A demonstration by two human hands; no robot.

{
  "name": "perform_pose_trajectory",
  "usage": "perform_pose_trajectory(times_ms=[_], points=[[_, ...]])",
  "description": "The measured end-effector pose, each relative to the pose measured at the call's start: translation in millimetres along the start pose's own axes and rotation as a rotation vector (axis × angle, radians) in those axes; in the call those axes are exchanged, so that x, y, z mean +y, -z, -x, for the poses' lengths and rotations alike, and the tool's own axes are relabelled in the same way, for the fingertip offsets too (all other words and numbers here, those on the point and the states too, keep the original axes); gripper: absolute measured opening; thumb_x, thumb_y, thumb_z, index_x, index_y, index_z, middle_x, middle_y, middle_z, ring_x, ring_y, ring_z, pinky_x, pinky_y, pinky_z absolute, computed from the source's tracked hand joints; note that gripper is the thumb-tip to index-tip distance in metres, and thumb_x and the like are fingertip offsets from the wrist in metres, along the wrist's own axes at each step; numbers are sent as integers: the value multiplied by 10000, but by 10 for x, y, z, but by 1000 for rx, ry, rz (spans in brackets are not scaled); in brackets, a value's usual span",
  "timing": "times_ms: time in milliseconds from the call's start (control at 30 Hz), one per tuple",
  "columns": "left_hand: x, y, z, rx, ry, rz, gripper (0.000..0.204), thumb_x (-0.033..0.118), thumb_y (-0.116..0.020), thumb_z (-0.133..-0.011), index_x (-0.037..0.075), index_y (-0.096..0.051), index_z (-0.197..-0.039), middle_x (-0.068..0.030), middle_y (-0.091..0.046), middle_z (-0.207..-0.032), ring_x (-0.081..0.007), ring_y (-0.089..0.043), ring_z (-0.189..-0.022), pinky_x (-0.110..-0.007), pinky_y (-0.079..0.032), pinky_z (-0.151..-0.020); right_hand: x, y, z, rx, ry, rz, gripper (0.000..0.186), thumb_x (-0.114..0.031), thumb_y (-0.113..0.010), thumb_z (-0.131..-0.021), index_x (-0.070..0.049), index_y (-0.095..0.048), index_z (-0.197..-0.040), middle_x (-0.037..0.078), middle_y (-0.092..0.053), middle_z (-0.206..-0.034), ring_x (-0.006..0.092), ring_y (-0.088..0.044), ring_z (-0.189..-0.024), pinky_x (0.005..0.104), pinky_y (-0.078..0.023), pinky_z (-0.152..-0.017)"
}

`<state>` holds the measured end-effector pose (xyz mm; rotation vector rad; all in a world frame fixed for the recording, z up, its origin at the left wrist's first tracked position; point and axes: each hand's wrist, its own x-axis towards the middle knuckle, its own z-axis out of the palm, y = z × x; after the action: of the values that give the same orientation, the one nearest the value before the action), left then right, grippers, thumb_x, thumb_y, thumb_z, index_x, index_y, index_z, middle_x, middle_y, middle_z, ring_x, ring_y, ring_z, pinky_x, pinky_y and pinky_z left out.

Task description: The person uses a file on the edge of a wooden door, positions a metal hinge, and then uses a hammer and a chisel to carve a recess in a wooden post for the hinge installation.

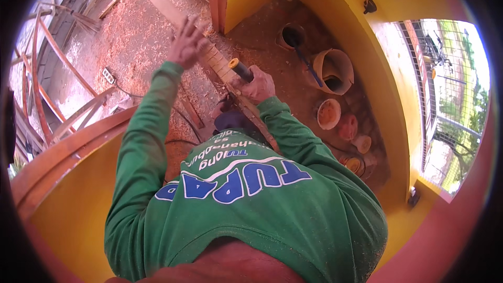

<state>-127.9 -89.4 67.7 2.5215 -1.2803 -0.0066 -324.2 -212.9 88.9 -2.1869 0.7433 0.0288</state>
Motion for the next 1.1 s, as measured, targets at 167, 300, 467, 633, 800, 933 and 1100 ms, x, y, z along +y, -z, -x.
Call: perform_pose_trajectory(times_ms=[167, 300, 467, 633, 800, 933, 1100], points=[[524, -31, 978, -12, -88, 177, 461, 354, -335, -838, 116, -364, -1232, -93, -271, -1323, -265, -150, -1257, -510, -127, -984, -25, -14, 106, 77, 110, 159, 534, -533, -630, -585, -40, -519, -755, 152, -568, -693, 315, -567, -700, 383, -436, -638], [672, 203, 1702, -27, 103, 430, 459, 308, -452, -801, 30, -417, -1166, -153, -382, -1237, -312, -321, -1163, -429, -241, -958, -88, -36, 236, 139, 282, 306, 439, -456, -643, -595, -62, -539, -759, 117, -552, -776, 280, -548, -777, 373, -442, -634], [1152, 446, 2071, 330, 268, 275, 501, 185, -590, -704, -21, -419, -1128, -209, -451, -1121, -327, -401, -1072, -398, -289, -922, -62, -57, 316, 236, 702, 422, 312, -347, -648, -587, -83, -541, -714, 85, -510, -744, 254, -524, -727, 372, -442, -588], [1490, 437, 1669, 179, 167, -225, 562, 168, -597, -670, -10, -368, -1151, -215, -489, -1065, -323, -452, -1028, -399, -363, -855, -95, -18, 335, 282, 1068, 432, 284, -320, -650, -556, -95, -533, -683, 48, -496, -752, 229, -500, -737, 336, -444, -556], [1535, 364, 1727, -251, 303, 341, 362, 244, -593, -690, 10, -477, -940, -207, -572, -783, -373, -556, -753, -420, -441, -635, -58, 127, 436, 6, 1296, 430, 304, -343, -655, -538, -112, -545, -702, 61, -495, -963, 234, -468, -901, 346, -403, -756], [1793, 189, 2463, 35, 730, 458, 369, 371, -570, -738, 18, -494, -814, -194, -555, -721, -356, -548, -645, -422, -427, -579, 154, 216, 453, 173, 1096, 143, 683, -377, -652, -555, -32, -443, -1106, 171, -380, -1170, 323, -328, -1123, 400, -265, -948], [2016, 10, 2719, 354, 873, 801, 270, 316, -469, -827, 57, -442, -901, -95, -531, -644, -213, -543, -551, -323, -419, -471, 224, 125, 476, 8, 1054, 208, 688, -366, -621, -615, -10, -395, -1159, 206, -371, -1193, 361, -348, -1102, 406, -254, -957]])
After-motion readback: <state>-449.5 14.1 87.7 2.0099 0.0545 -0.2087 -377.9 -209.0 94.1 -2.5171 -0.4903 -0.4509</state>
